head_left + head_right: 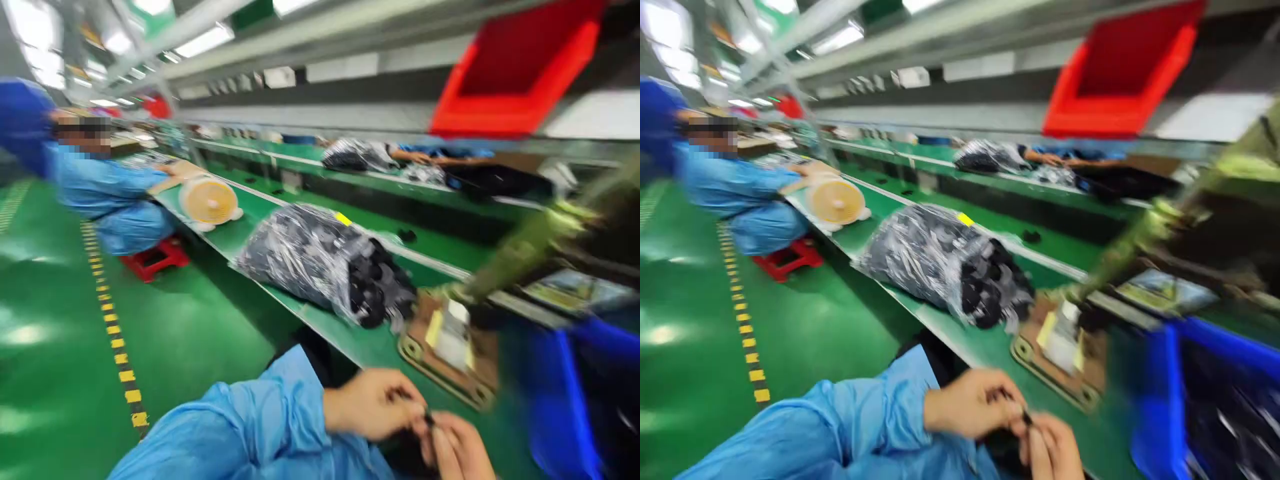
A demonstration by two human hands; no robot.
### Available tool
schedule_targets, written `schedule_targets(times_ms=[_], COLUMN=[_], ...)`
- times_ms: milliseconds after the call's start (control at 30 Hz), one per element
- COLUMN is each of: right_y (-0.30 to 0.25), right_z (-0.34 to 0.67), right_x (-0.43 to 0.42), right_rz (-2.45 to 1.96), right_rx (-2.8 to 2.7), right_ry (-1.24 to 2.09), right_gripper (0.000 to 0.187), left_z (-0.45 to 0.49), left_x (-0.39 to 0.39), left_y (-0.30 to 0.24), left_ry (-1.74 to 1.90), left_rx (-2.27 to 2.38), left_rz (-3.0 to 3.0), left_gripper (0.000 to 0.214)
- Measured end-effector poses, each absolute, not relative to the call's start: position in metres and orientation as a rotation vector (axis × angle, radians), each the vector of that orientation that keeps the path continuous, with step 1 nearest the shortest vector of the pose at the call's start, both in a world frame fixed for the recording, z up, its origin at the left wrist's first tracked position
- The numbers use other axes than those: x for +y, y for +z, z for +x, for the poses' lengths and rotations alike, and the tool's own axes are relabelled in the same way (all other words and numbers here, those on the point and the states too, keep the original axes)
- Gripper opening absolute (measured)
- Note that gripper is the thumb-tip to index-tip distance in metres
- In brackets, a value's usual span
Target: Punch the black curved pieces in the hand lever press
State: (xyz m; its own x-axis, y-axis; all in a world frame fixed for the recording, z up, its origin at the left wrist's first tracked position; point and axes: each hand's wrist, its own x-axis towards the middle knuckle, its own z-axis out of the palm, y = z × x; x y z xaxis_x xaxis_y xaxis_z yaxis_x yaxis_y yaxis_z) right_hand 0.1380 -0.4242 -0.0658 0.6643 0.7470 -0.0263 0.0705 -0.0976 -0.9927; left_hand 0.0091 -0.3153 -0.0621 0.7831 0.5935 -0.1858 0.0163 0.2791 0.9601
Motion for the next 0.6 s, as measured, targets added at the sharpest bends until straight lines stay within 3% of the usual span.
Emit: schedule_targets(times_ms=[100,200,600], right_y=[-0.036,-0.040,-0.050], right_z=[0.126,0.130,0.126], right_x=[-0.428,-0.420,-0.430], right_rz=[-1.361,-1.300,-1.118], right_rx=[-0.813,-0.768,-0.757], right_ry=[0.729,0.724,0.764], right_gripper=[0.033,0.033,0.024], left_z=[-0.009,-0.008,-0.011], left_x=[-0.319,-0.305,-0.319], left_y=[-0.033,-0.029,-0.028], left_ry=[0.621,0.670,0.675], left_rx=[0.581,0.633,0.602], left_rz=[1.306,1.332,1.326], left_gripper=[0.048,0.038,0.028])
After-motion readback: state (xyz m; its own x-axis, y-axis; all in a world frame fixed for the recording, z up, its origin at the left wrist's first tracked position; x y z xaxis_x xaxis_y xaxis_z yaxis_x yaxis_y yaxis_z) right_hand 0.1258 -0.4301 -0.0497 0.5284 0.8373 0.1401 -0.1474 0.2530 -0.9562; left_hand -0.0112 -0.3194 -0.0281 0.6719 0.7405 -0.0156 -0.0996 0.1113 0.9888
